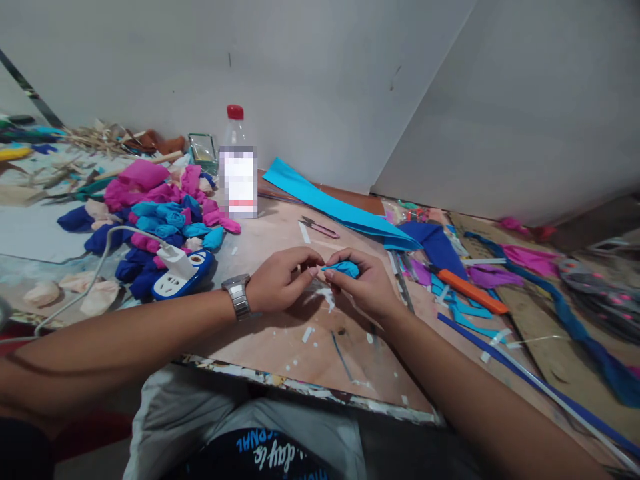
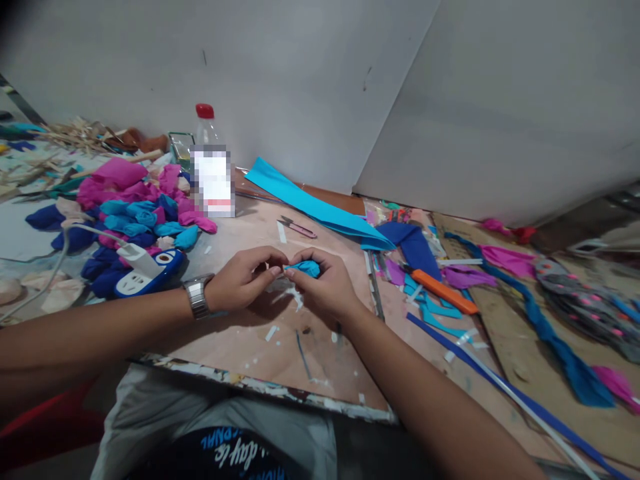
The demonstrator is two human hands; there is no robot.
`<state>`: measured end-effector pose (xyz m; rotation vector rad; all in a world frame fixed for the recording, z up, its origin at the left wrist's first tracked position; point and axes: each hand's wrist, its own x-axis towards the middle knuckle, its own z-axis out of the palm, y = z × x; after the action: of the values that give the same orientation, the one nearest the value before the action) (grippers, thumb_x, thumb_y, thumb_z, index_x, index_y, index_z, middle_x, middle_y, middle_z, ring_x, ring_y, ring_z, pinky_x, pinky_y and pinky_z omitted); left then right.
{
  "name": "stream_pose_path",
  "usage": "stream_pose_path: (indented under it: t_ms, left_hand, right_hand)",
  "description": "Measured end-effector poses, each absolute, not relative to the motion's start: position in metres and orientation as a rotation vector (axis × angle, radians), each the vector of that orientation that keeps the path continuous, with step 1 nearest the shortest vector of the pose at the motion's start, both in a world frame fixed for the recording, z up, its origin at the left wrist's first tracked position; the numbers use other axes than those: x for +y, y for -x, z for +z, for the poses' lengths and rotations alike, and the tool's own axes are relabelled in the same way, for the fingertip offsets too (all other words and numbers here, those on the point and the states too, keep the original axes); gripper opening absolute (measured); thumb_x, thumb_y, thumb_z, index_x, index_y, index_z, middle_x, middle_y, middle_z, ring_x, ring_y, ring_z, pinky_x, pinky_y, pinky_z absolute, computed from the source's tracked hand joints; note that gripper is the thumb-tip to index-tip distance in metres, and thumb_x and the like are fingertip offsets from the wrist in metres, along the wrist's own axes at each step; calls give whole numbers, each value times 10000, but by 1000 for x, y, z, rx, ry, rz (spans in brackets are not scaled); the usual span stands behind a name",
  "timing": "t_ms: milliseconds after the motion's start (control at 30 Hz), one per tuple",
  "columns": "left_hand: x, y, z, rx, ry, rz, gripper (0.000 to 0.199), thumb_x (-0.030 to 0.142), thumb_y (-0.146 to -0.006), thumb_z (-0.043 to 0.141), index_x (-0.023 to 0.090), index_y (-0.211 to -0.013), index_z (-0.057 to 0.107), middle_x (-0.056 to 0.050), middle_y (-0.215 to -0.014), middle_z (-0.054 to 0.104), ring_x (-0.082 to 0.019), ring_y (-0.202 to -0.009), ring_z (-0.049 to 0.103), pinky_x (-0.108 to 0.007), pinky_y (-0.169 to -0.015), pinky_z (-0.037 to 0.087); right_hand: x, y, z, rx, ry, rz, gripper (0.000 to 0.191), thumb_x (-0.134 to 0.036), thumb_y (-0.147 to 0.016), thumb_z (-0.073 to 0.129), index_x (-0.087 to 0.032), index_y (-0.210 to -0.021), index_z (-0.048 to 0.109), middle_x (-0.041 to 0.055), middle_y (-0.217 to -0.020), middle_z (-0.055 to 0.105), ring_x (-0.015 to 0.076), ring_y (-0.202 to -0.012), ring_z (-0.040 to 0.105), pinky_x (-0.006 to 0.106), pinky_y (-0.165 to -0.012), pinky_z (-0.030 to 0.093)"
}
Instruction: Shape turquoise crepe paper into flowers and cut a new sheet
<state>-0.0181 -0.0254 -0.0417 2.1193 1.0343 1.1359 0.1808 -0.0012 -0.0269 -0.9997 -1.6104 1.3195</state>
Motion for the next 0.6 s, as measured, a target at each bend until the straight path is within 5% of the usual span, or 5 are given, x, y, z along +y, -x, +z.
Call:
stream_pose_path:
  t_ms: [233, 433, 600]
  left_hand:
    - [-25, 18, -43, 1012, -2155, 1180, 161, 251, -949, 545, 157, -934, 674, -46, -873, 685, -147, -789, 610, -284, -739, 466]
    - [-27, 18, -40, 1092, -2136, 1163, 147, 251, -914, 565, 158, -846, 657, -12, -767, 637, -127, -693, 550, -267, -661, 416]
    - [-27, 18, -40, 1099, -2149, 1164, 140, 247, -903, 568, 162, -829, 651, -9, -756, 637, -126, -686, 548, -262, -653, 411]
  right_hand:
    - [-1, -181, -28, -1719, 993, 1308, 342, -449, -716, 839, -182, -850, 674, -15, -675, 646, 126, -543, 578, 253, -535, 461]
    - [0, -181, -29, -1891, 945, 1049, 236, -384, -757, 810, -192, -855, 714, 34, -853, 728, 188, -779, 649, 303, -719, 522]
    - [-3, -180, -29, -1867, 965, 1012, 193, -367, -781, 789, -193, -831, 725, 27, -812, 731, 181, -741, 643, 293, -689, 507]
